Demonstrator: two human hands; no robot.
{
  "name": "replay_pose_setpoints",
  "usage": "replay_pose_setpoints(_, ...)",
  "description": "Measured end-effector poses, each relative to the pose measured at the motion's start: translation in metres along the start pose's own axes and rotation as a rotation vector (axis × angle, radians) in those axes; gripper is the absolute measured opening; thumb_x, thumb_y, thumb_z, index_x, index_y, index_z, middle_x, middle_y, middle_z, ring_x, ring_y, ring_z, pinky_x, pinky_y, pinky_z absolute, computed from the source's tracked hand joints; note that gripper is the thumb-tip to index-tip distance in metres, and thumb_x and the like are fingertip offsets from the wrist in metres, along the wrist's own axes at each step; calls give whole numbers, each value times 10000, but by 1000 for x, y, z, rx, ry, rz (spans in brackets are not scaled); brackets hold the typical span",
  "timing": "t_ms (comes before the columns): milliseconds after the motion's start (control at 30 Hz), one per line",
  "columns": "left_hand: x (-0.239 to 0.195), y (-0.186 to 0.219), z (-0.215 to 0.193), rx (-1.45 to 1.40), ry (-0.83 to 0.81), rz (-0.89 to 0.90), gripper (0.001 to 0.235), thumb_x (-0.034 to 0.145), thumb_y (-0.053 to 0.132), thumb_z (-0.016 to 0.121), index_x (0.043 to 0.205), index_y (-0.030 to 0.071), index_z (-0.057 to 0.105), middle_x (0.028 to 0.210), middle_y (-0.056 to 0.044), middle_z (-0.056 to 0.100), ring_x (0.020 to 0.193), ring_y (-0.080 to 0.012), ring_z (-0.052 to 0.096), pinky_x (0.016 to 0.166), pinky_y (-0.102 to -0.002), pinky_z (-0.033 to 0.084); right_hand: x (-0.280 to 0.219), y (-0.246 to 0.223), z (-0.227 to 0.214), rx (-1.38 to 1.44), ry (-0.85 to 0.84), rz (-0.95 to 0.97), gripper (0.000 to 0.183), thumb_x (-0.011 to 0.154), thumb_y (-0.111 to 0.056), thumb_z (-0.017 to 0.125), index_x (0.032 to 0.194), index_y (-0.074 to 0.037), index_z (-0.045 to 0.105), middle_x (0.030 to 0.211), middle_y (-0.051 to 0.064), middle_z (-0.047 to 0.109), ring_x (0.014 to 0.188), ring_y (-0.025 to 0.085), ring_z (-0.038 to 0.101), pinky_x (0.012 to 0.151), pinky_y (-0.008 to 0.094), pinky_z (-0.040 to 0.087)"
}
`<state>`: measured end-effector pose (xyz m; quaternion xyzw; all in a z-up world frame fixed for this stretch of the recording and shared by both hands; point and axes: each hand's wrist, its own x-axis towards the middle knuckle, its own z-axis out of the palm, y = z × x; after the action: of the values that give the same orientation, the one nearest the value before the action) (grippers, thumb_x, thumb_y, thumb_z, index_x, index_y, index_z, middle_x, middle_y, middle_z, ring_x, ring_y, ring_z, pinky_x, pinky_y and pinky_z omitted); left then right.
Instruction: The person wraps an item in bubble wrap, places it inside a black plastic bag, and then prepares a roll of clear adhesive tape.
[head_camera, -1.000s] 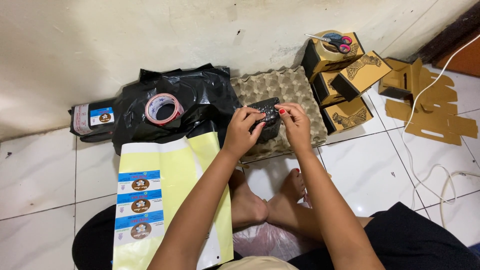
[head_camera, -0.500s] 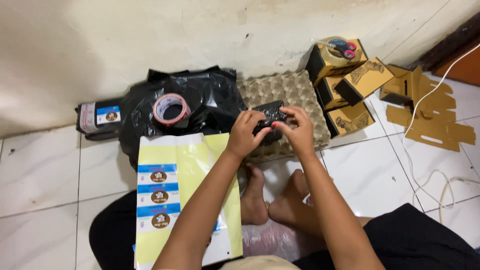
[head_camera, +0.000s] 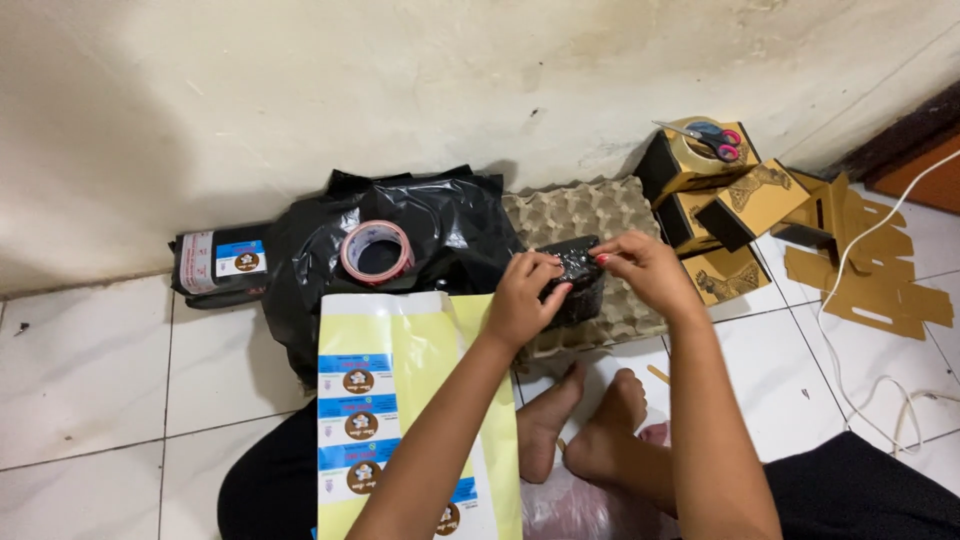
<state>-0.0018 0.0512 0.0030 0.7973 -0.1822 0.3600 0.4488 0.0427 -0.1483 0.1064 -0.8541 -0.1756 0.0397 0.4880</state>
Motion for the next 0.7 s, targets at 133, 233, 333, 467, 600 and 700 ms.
replay_pose_setpoints(133, 0, 2, -1, -11, -15, -21, 176, 846, 177, 801, 959, 130, 675, 1041, -24, 641, 1013, -280, 662, 993, -435, 553, 12, -31, -3, -167, -118, 181, 298, 825, -132, 853, 1078, -1, 769, 1077, 267, 670, 1014, 462, 698, 830, 554, 594)
replay_pose_setpoints(233, 5, 9, -8, -29, -44, -36, 195, 827, 135, 807, 970, 123, 675, 1089, -55, 642, 1041, -316, 656, 1006, -444, 541, 27, -58, -4, -324, -207, 248, 251, 809, -92, 855, 1019, 4, 755, 1040, 248, 689, 1019, 458, 711, 834, 552, 595)
replay_pose_setpoints(333, 11, 12, -15, -188, 26, -143, 285, 815, 141, 810, 1045, 98, 648, 1473, -169, 440, 1335, -429, 490, 1139, -465, 448, 46, -81, -11, -364, -246, 428, 170, 941, -107, 727, 943, 57, 772, 1044, 299, 739, 1033, 443, 733, 850, 537, 603)
replay_pose_setpoints(467, 26, 7, -32, -394, -133, -566, 1050, 691, 357, 903, 1480, 107, 258, 1554, -348, 260, 1422, -528, 346, 1208, -603, 298, 76, -84, -12, -296, -310, 629, 241, 913, -131, 734, 871, 94, 812, 997, 333, 756, 987, 426, 758, 799, 503, 628)
replay_pose_setpoints(600, 46, -3, -40, -465, -454, -932, 1087, 706, 373, 883, 1572, 291, 230, 1521, -245, 473, 1415, -412, 458, 1204, -497, 386, 115, -87, -21, -285, -357, 656, 397, 885, -279, 787, 785, 105, 796, 879, 317, 771, 906, 424, 773, 764, 507, 637)
replay_pose_setpoints(700, 75, -6, -41, -570, -382, -1005, 1029, 682, 438, 913, 1530, 293, 348, 1474, -225, 532, 1377, -395, 511, 1161, -461, 437, 132, -134, -38, -237, -282, 600, 372, 953, -239, 711, 906, 121, 795, 973, 330, 767, 996, 430, 756, 825, 520, 619)
